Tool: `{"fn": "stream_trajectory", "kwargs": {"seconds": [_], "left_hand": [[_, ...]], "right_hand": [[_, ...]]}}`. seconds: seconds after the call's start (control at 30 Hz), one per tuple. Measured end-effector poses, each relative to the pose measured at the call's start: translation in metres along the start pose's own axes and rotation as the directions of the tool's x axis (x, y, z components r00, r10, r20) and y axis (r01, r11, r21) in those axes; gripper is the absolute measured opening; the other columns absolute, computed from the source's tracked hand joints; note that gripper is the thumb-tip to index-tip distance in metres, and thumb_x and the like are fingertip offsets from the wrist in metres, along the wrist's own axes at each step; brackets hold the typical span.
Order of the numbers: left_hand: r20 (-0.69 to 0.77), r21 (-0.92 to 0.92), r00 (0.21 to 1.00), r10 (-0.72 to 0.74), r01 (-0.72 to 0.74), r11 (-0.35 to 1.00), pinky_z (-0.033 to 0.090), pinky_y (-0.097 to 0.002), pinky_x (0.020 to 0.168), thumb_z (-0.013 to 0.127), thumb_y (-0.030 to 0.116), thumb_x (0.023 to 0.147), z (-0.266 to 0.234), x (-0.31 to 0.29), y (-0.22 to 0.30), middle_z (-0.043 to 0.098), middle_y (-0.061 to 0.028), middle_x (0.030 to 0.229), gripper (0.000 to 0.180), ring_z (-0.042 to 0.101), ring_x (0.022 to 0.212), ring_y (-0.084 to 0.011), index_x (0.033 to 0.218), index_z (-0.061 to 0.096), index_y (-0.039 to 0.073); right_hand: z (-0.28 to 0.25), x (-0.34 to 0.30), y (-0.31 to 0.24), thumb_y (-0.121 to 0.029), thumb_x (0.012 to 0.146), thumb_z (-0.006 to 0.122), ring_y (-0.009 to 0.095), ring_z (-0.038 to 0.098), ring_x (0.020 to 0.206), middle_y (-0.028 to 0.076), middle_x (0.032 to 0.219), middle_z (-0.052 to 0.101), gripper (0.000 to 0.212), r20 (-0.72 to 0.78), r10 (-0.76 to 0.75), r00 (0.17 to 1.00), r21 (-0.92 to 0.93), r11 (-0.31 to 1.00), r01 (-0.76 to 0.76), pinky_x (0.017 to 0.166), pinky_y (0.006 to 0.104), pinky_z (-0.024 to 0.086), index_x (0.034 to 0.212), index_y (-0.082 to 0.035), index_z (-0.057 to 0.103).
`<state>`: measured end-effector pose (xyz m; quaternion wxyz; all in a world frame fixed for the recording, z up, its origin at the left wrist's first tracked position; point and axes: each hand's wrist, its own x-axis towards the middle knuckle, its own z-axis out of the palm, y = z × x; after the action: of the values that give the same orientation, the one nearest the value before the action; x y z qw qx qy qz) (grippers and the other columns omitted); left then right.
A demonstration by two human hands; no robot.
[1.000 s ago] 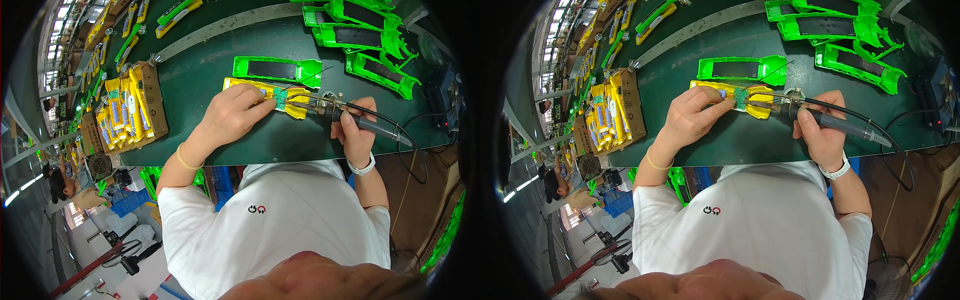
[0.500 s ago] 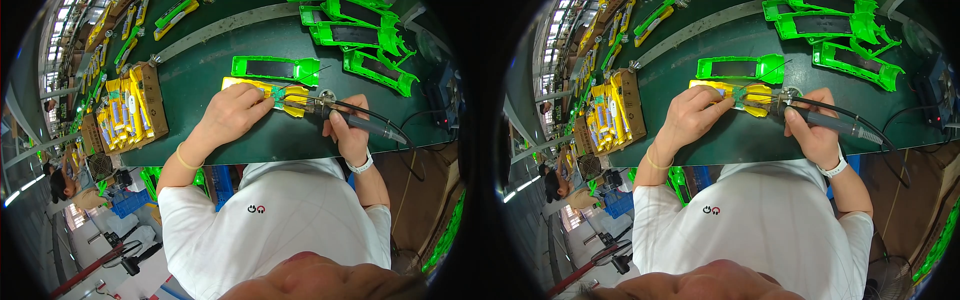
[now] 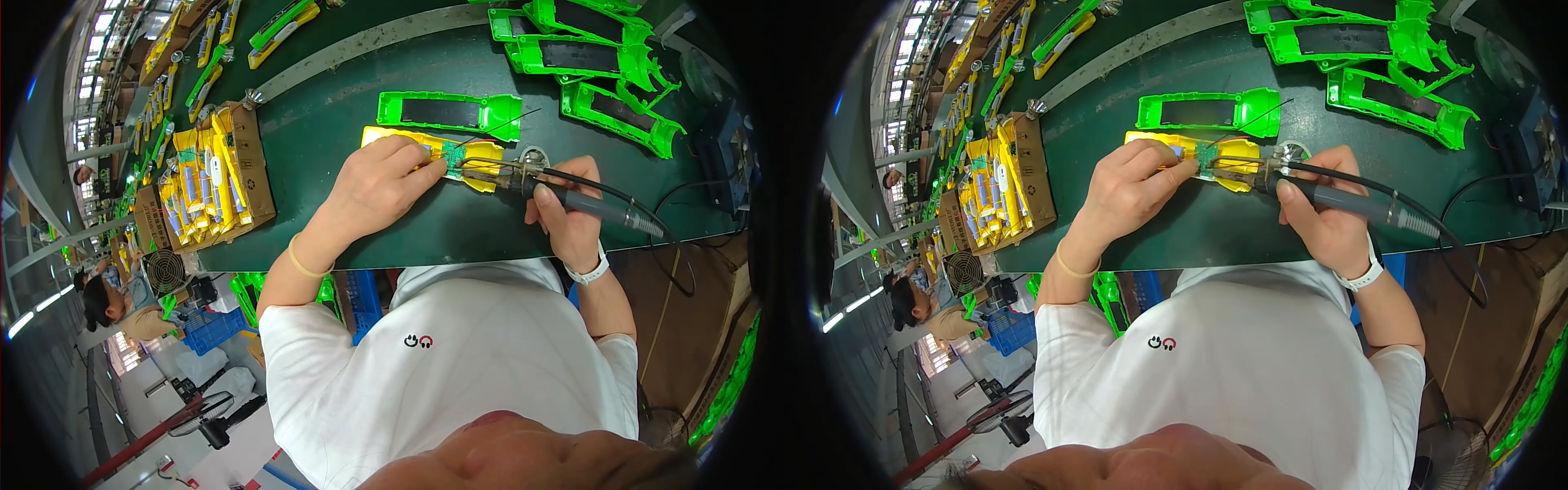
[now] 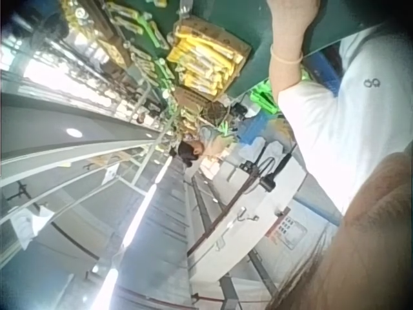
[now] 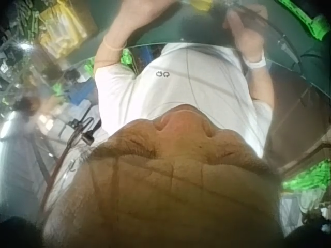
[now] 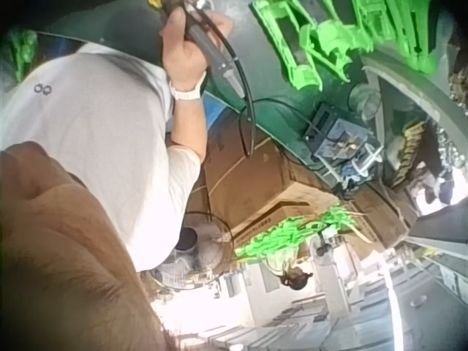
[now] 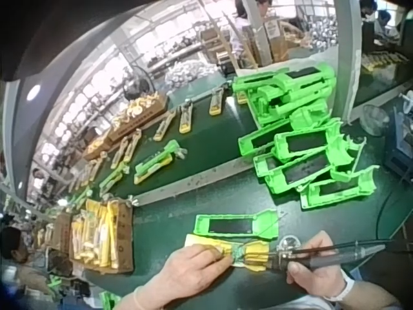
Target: Soldering components and assembling solar-powered flashlights on a factory assembly line.
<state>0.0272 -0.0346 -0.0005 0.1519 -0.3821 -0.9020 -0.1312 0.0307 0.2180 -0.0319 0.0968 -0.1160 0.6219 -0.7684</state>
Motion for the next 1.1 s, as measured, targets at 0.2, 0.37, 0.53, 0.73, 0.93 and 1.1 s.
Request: {"fn": "stream_trajectory", "kwargs": {"seconds": [0.2,0.37,0.53,0.73,0.93,1.1], "left_hand": [[-0.001,-0.005,1.0,-0.013,0.013,1.0,0.047,-0.0289,0.056,0.062,0.007,0.065,0.0,0.001,0.001,0.054,-0.0039,0.075,0.019,0.054,0.068,-0.0187,0.084,0.063,0.007],[0.052,-0.197,0.984,-0.172,0.179,0.964,0.048,-0.0297,0.06,0.067,0.002,0.066,-0.008,0.006,-0.003,0.057,-0.004,0.077,0.021,0.057,0.07,-0.0199,0.086,0.066,0.008],[-0.009,-0.275,0.931,-0.365,0.348,0.896,0.046,-0.0315,0.061,0.068,0.01,0.071,-0.002,0.036,-0.011,0.059,-0.0067,0.075,0.013,0.056,0.072,-0.0221,0.083,0.065,0.007],[-0.009,-0.46,0.912,-0.409,0.359,0.812,0.044,-0.0285,0.059,0.061,0.008,0.076,0.023,0.053,-0.006,0.059,-0.0055,0.074,0.006,0.054,0.065,-0.0169,0.081,0.06,0.004],[0.086,-0.241,0.898,-0.431,0.438,0.866,0.039,-0.0283,0.054,0.065,0.011,0.075,0.025,0.042,0.013,0.047,-0.0026,0.057,0.01,0.048,0.059,-0.0161,0.081,0.059,0.005],[-0.122,-0.461,0.857,-0.501,0.398,0.793,0.043,-0.0313,0.061,0.065,0.007,0.073,0.035,0.029,0.008,0.052,-0.0066,0.066,0.008,0.049,0.062,-0.0211,0.079,0.06,0.006]], "right_hand": [[-0.007,0.0,-0.001,-0.015,0.084,0.058,0.011,0.051,0.049,0.006,0.07,0.051,0.025,-0.244,-0.104,0.964,0.213,0.964,0.158,0.04,0.0199,0.035,0.094,-0.006,0.037],[-0.017,0.002,-0.003,-0.022,0.086,0.056,0.014,0.05,0.045,0.008,0.067,0.05,0.026,-0.311,-0.148,0.939,0.237,0.945,0.228,0.038,0.0196,0.032,0.095,-0.007,0.037],[-0.024,0.008,-0.014,-0.021,0.087,0.051,0.014,0.045,0.041,0.01,0.065,0.049,0.022,-0.397,-0.222,0.891,0.224,0.918,0.328,0.038,0.0216,0.034,0.096,-0.005,0.039],[-0.032,0.015,-0.021,-0.019,0.088,0.048,0.014,0.043,0.041,0.012,0.065,0.049,0.018,-0.419,-0.283,0.863,0.17,0.909,0.381,0.038,0.0214,0.033,0.095,-0.005,0.041],[-0.037,0.019,-0.02,-0.018,0.089,0.047,0.014,0.043,0.041,0.011,0.066,0.049,0.017,-0.465,-0.237,0.853,0.197,0.911,0.362,0.038,0.0219,0.034,0.097,-0.005,0.042],[-0.041,0.016,-0.016,-0.019,0.088,0.051,0.014,0.046,0.043,0.008,0.066,0.05,0.019,-0.357,-0.234,0.904,0.158,0.939,0.305,0.038,0.0214,0.034,0.097,-0.006,0.041]]}}
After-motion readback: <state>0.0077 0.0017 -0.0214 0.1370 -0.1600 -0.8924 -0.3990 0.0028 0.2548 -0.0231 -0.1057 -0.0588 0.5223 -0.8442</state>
